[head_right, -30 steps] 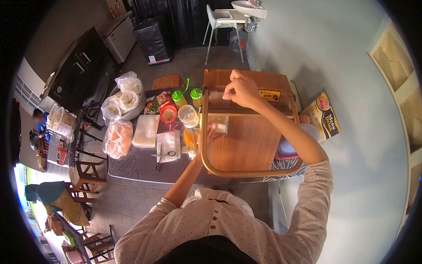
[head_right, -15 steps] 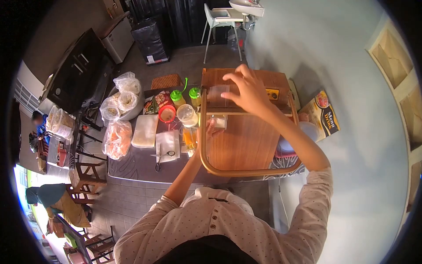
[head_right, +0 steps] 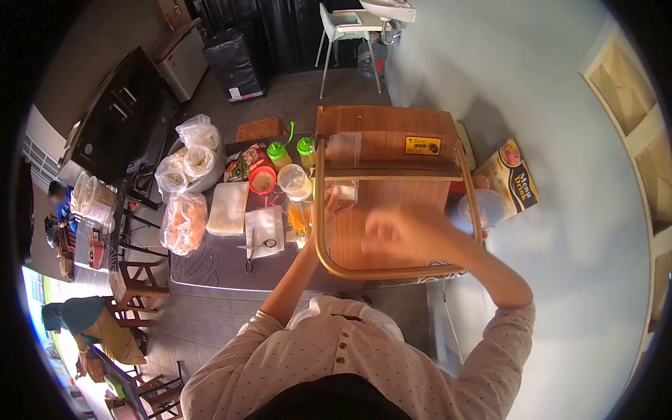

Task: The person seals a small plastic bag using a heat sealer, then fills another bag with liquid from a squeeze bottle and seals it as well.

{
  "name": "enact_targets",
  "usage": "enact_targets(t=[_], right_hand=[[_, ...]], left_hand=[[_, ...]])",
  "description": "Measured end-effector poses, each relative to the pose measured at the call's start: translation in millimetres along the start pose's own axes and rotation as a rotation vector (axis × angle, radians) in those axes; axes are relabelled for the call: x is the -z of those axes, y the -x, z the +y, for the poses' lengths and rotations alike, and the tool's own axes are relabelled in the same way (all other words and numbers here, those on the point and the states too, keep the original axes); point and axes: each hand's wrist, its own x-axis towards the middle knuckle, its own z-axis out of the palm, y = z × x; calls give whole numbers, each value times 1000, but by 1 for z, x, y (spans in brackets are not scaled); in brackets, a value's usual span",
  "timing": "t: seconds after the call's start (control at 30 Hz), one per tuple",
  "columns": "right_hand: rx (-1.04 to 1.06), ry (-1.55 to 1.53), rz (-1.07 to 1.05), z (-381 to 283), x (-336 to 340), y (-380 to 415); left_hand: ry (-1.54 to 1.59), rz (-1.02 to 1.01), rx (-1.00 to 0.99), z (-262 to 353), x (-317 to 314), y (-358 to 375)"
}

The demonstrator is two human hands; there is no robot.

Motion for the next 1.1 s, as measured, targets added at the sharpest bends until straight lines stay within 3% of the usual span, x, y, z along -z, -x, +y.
enact_targets(t=[0.03,0.1,0.17,0.37,0.6,0.93,1.1], right_hand=[[-68,45,140,0,10,-12],[79,290,593,34,13,-45],[41,378,714,68,12,-78],[-9,125,462,103,2,-134],[42,235,598,93,3,-133],[88,291,637,90,5,-133],[2,274,572,85,6,-129]], left_hand=[[-14,-24,0,-1,1,0],[-29,-53,0,-1,1,0],[-24,-27,7,0,0,1],[-37,-30,18,5,-1,2],[35,-3,-26,5,-5,2],[-7,14,-17,6,-5,0],[-2,1,-26,4,-5,-1]])
